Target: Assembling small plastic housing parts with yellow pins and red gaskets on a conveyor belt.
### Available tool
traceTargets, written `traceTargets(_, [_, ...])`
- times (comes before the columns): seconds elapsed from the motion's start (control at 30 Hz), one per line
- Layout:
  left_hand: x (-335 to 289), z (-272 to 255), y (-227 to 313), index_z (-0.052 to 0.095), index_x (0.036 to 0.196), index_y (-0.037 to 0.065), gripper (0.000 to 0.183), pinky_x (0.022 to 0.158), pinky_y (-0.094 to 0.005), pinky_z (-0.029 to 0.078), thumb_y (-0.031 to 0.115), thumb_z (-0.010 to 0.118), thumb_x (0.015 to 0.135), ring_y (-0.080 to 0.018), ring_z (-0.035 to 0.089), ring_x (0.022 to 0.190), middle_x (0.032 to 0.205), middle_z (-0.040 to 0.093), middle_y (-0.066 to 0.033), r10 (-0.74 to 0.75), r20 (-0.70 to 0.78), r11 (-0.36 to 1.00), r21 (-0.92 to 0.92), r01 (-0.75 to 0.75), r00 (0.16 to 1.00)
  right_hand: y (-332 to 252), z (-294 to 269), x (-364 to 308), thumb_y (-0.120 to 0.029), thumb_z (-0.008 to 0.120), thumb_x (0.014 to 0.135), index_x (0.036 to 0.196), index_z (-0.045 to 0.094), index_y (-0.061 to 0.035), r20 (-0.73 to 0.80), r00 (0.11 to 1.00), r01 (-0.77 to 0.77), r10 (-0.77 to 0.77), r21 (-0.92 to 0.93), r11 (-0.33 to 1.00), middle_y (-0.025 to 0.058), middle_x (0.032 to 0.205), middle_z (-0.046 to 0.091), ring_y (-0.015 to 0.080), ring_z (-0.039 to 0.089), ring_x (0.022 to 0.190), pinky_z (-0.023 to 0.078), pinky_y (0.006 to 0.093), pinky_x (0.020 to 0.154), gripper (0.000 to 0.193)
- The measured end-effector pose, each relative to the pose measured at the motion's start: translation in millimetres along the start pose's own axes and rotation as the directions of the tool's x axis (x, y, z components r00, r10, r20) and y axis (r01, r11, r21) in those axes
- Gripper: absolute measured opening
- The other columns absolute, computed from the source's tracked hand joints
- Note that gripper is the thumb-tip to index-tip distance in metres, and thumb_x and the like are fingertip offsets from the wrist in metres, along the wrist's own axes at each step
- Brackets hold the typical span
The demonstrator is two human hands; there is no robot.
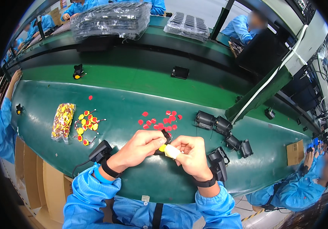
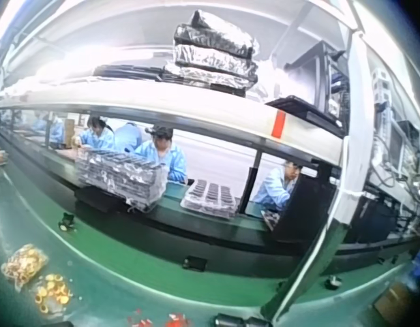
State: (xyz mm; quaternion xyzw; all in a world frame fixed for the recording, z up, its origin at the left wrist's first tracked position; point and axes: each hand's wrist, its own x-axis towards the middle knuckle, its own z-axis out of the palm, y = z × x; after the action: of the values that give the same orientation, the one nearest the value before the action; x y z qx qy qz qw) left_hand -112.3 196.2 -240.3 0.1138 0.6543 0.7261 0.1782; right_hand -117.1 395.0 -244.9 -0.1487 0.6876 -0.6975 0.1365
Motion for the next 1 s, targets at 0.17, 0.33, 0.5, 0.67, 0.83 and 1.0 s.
traceTargets(0.17, [-4,-3,2,0.061,0.091,0.001,0.011,0.047,-0.0223,0.026,0.011,0.06,0.094,-0.0021,0.038,0.055,0.064,0.047,0.0048,0.047,0.035,0.998,-0.041,-0.045,0.998,-11,3,0,-0.008,0.073,0.085,0.082,0.066,0.0021,0.019,0.995,-0.101,0.099,0.124,0.987,0.0008,0.069,0.062,0.0028,0.055,0.058,0.043,0.0189,0.051,0.013])
traceTargets(0.33, [-6,-4,-2,0.064,0.093,-0.002,0.012,0.046,-0.0216,0.025,0.009,0.065,0.09,-0.0019,0.04,0.052,0.064,0.051,0.0036,0.116,-0.011,0.977,-0.178,-0.116,0.993,-2,11,-1,-0.012,0.077,0.083,0.107,0.061,0.0006,-0.08,0.994,0.072,-0.069,0.035,0.997,0.0047,0.08,0.064,0.0064,0.059,0.067,0.048,0.0207,0.056,0.032])
traceTargets(0.5, [-11,-1,0,0.065,0.094,-0.004,0.014,0.045,-0.0211,0.024,0.008,0.066,0.087,-0.0018,0.039,0.051,0.064,0.052,0.0036,0.14,0.005,0.944,-0.303,-0.132,0.99,-2,14,5,-0.023,0.076,0.082,0.132,0.05,-0.0065,0.081,0.988,0.137,-0.129,-0.096,0.986,0.0076,0.096,0.063,0.0131,0.062,0.081,0.052,0.0255,0.062,0.058])
traceTargets(0.67, [-13,5,-1,0.063,0.087,-0.006,0.014,0.047,-0.0201,0.027,0.006,0.068,0.083,-0.0028,0.041,0.054,0.071,0.056,-0.0009,0.103,0.02,0.898,-0.432,-0.084,0.994,10,17,1,-0.025,0.074,0.084,0.126,0.053,-0.0008,0.075,0.987,0.137,-0.141,0.052,0.989,0.0049,0.098,0.061,0.0101,0.058,0.084,0.05,0.0256,0.067,0.053])
traceTargets(0.83, [-12,10,3,0.063,0.098,-0.004,0.013,0.048,-0.0206,0.027,0.006,0.063,0.09,-0.0025,0.039,0.054,0.074,0.057,0.001,0.099,-0.077,0.905,-0.408,-0.122,0.992,22,25,7,-0.018,0.072,0.085,0.129,0.053,0.0012,-0.066,0.97,0.23,-0.234,-0.067,0.971,0.0018,0.086,0.061,0.0049,0.049,0.066,0.041,0.0219,0.057,0.052])
traceTargets(1.0, [-9,8,-2,0.062,0.097,-0.002,0.013,0.049,-0.0213,0.032,0.01,0.062,0.092,-0.0045,0.043,0.053,0.075,0.057,-0.0014,0.04,-0.015,0.888,-0.457,-0.042,0.999,23,21,5,-0.025,0.081,0.076,0.129,0.057,-0.0003,-0.096,0.965,0.235,-0.245,-0.109,0.966,0.0014,0.077,0.06,0.0046,0.044,0.058,0.038,0.0231,0.051,0.063])
